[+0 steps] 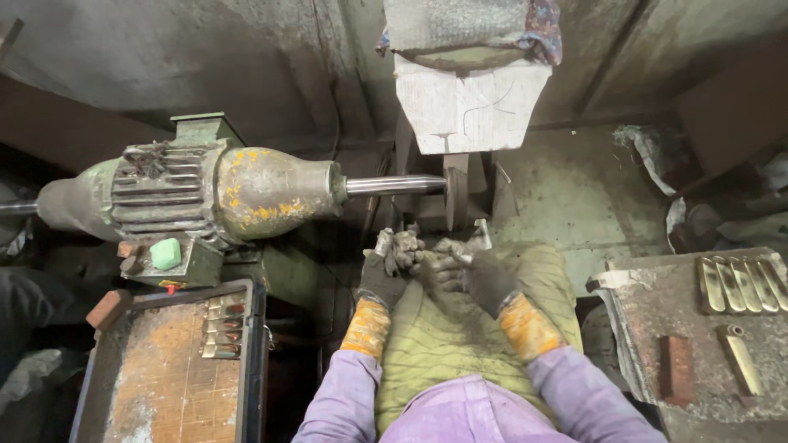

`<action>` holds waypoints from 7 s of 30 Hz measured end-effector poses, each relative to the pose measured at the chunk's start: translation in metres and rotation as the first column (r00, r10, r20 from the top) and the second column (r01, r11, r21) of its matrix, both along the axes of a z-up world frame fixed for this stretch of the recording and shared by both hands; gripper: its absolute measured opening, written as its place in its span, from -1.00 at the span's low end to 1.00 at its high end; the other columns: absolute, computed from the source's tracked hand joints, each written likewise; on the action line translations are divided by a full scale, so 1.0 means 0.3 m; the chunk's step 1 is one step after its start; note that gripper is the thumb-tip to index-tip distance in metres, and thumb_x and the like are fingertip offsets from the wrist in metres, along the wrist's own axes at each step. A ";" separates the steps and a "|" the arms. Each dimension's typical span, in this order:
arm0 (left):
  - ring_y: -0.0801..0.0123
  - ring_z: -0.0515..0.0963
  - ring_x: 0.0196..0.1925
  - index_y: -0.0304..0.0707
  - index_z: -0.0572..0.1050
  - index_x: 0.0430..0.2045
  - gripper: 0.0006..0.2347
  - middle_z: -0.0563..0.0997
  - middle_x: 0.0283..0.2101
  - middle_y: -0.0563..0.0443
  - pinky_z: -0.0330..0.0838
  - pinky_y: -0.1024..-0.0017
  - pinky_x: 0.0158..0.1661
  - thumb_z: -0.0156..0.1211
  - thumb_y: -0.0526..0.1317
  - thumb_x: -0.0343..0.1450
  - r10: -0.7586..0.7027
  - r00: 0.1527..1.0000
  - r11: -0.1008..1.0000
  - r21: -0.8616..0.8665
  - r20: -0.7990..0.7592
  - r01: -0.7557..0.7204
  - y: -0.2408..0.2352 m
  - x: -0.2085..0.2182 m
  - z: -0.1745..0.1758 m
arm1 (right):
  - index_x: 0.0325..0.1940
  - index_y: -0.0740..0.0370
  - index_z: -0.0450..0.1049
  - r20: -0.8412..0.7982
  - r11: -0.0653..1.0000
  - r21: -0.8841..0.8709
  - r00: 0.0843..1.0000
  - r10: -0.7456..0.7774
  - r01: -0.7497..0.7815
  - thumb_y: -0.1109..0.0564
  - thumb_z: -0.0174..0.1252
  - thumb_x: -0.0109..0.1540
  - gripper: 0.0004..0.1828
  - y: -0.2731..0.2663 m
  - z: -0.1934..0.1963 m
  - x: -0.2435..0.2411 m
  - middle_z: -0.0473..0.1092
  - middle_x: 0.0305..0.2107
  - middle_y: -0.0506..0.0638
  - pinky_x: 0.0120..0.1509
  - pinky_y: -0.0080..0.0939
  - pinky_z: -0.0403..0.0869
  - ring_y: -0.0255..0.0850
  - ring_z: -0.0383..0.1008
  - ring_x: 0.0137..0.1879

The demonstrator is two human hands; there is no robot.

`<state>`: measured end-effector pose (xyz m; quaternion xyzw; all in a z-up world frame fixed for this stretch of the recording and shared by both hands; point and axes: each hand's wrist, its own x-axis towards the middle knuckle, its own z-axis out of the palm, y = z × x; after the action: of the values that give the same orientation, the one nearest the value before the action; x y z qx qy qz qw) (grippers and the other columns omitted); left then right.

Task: The person holds brass metal parts against a rotating polishing wheel. They pick up individual pieces from a tray, press various sides against the spinning wheel by hand, and then place the polished items into a blue container.

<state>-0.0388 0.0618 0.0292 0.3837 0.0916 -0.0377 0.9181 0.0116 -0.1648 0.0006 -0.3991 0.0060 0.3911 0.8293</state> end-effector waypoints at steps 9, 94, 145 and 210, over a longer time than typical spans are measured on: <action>0.18 0.58 -0.29 -0.40 0.51 -0.07 -0.59 0.62 -0.22 -0.16 0.48 0.22 -0.25 0.12 0.05 0.48 -0.017 0.995 0.975 -0.224 -0.093 -0.004 -0.031 0.025 -0.017 | 0.08 0.26 0.47 -0.176 0.961 -0.275 0.982 -0.063 0.012 0.01 0.14 0.34 -0.68 -0.023 -0.215 -0.001 0.51 -0.32 0.03 -0.37 -0.16 0.49 -0.14 0.49 -0.39; 0.18 0.60 -0.31 -0.39 0.52 -0.06 -0.59 0.64 -0.22 -0.16 0.50 0.19 -0.27 0.10 0.07 0.51 -0.030 0.995 0.971 -0.237 -0.095 0.007 0.005 0.024 -0.099 | 0.26 0.11 0.45 0.146 0.759 -0.652 0.981 0.125 0.000 0.06 0.11 0.25 -0.53 0.056 -0.063 -0.062 0.52 -0.42 -0.06 -0.41 -0.27 0.50 -0.27 0.47 -0.45; 0.21 0.68 -0.27 -0.16 0.59 -0.41 -0.79 0.68 -0.37 -0.09 0.52 0.34 -0.27 0.32 -0.03 0.37 0.738 0.615 -0.171 0.958 0.279 -0.231 0.814 -0.702 -0.399 | -0.05 0.27 0.47 0.099 0.873 -0.471 0.977 0.191 -0.123 0.14 0.11 0.46 -0.87 0.050 0.039 -0.075 0.44 -0.35 0.06 -0.37 -0.26 0.46 -0.20 0.45 -0.39; 0.12 0.57 -0.41 -0.24 0.64 -0.04 -0.69 0.68 -0.30 -0.25 0.42 0.26 -0.42 0.30 -0.25 0.33 0.026 0.969 0.762 0.632 -0.246 0.140 -0.251 0.013 0.193 | -0.01 0.43 0.54 0.134 0.853 -0.468 0.973 -0.187 0.229 0.00 0.13 0.30 -0.60 -0.098 0.220 -0.212 0.59 -0.31 0.16 -0.28 -0.23 0.53 -0.16 0.60 -0.32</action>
<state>-0.0349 -0.0137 0.0870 0.6710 0.1972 -0.0782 0.7105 -0.0520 -0.1941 0.0667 -0.6054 0.1112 0.2683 0.7410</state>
